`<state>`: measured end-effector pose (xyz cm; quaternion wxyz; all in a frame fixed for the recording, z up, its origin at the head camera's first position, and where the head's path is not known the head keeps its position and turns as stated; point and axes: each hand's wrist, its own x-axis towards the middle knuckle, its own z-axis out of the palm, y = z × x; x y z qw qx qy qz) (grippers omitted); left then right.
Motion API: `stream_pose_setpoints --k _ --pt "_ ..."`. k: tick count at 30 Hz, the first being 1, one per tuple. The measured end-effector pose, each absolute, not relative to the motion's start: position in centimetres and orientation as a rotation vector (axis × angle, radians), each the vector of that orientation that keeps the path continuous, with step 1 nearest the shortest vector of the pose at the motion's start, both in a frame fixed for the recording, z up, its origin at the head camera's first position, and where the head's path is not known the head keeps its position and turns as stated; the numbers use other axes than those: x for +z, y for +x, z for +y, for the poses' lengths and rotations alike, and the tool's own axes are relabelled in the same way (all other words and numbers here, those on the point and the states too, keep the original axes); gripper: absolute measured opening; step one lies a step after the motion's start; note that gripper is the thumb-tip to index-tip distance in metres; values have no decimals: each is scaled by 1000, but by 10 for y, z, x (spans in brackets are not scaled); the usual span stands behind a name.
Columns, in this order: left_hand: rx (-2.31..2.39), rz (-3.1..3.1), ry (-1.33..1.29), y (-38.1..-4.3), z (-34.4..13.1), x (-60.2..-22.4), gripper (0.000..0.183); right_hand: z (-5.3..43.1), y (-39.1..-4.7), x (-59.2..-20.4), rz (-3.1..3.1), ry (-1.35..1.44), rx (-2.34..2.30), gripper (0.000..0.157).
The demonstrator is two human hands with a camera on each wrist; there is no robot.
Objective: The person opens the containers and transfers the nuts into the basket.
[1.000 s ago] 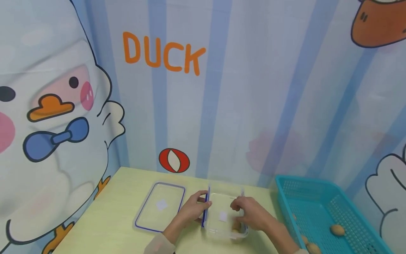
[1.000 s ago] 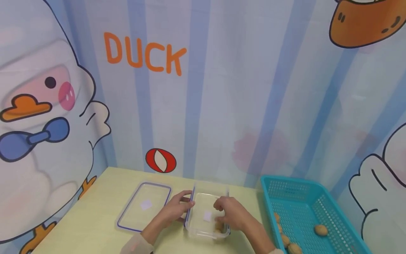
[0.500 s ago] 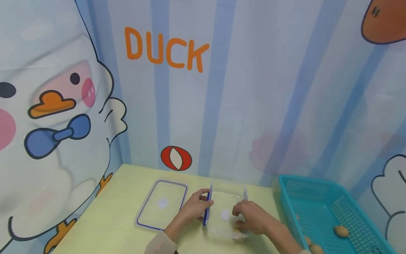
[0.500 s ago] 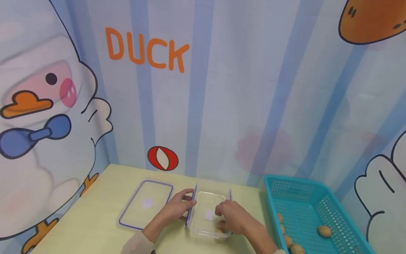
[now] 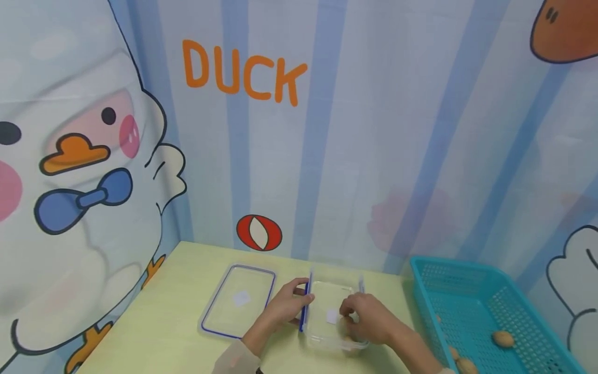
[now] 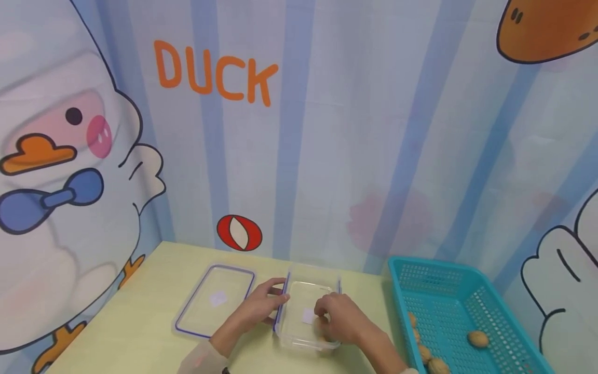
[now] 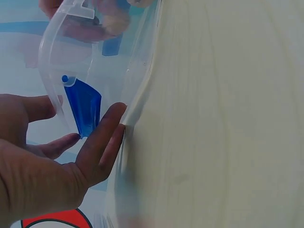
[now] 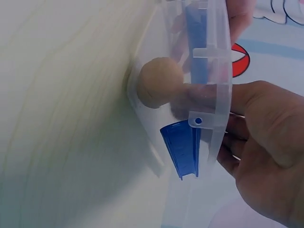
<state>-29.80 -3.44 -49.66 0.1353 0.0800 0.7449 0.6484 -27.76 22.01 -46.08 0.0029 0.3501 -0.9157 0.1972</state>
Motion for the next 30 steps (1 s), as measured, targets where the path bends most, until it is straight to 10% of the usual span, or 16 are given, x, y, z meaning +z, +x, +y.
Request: stream_pose_setpoints --k 30 --pt "1864 2145 250 -298 -32 -498 60 363 -203 -395 -2733 205 842 39"
